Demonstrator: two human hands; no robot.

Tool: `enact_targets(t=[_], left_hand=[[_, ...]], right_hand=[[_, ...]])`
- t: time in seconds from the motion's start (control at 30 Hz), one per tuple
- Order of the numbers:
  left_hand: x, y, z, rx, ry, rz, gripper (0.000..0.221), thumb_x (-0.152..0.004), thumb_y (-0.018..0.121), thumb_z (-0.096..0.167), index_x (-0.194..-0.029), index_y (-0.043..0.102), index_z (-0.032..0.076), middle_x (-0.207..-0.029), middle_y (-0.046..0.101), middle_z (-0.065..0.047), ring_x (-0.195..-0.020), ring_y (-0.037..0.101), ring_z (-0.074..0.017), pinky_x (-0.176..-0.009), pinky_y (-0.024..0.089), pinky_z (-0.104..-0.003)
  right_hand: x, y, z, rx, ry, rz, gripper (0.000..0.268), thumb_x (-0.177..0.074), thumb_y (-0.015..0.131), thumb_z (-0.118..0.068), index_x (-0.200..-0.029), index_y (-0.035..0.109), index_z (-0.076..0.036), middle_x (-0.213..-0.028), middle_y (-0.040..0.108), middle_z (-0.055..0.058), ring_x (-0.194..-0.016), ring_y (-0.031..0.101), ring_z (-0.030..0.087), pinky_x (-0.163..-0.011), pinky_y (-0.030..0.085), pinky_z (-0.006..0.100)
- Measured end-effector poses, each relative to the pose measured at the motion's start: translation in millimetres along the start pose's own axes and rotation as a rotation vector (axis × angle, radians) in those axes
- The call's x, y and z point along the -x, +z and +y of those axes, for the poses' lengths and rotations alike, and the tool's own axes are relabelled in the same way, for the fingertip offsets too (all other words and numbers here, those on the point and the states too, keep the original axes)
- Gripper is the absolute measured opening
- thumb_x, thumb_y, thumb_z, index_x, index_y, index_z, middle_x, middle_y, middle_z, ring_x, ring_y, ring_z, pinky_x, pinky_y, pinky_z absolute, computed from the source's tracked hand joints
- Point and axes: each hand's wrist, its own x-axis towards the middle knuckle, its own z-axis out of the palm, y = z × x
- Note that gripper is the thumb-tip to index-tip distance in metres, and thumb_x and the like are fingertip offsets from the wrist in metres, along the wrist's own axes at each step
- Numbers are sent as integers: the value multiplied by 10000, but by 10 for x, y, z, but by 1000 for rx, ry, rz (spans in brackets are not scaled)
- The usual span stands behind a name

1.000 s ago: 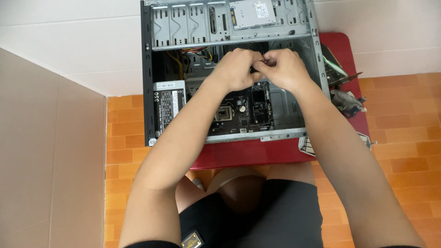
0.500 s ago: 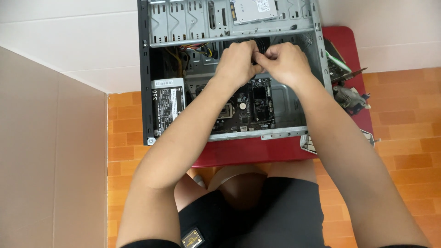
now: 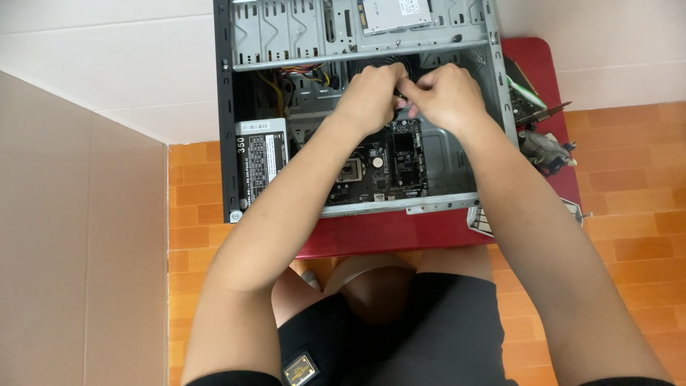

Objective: Removing a motherboard from a computer case using a screwdriver.

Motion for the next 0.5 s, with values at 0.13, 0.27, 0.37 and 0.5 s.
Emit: enact_targets(t=[0.13, 0.27, 0.37, 0.5], left_hand=[[33, 0, -77, 48, 140, 7, 325, -756, 750, -35, -1044, 643, 72, -925, 780, -68, -763, 749, -287, -677, 559, -416], [17, -35, -13, 50, 108, 60, 471, -672, 938, 183, -1000, 615, 81, -860, 749, -49, -770, 728, -257, -716, 561, -400], [-20, 18, -44, 28, 34, 84, 379, -688, 914, 150, -941, 639, 87, -760, 753, -29, -691, 740, -233, -674, 572, -381], [-14, 24, 1, 1, 32, 70, 283, -678, 909, 134, -894, 735, 73, -729, 738, -23, -644, 718, -223, -645, 576, -367]], right_hand=[[-14, 8, 5, -9, 43, -52, 485, -1030, 584, -439, -736, 804, -120, -616, 721, -40, -567, 642, 112, -685, 518, 241], [-40, 28, 20, 34, 52, -47, 521, -1030, 559, -457, -682, 769, -130, -565, 666, -16, -538, 619, 190, -628, 508, 308], [-67, 64, 68, 67, 57, -52, 481, -1021, 539, -451, -728, 760, -140, -619, 691, -12, -593, 650, 218, -632, 506, 341], [-110, 76, 184, 139, -26, 97, 426, -960, 649, -510, -927, 786, -108, -750, 752, 36, -692, 716, 284, -668, 532, 412]])
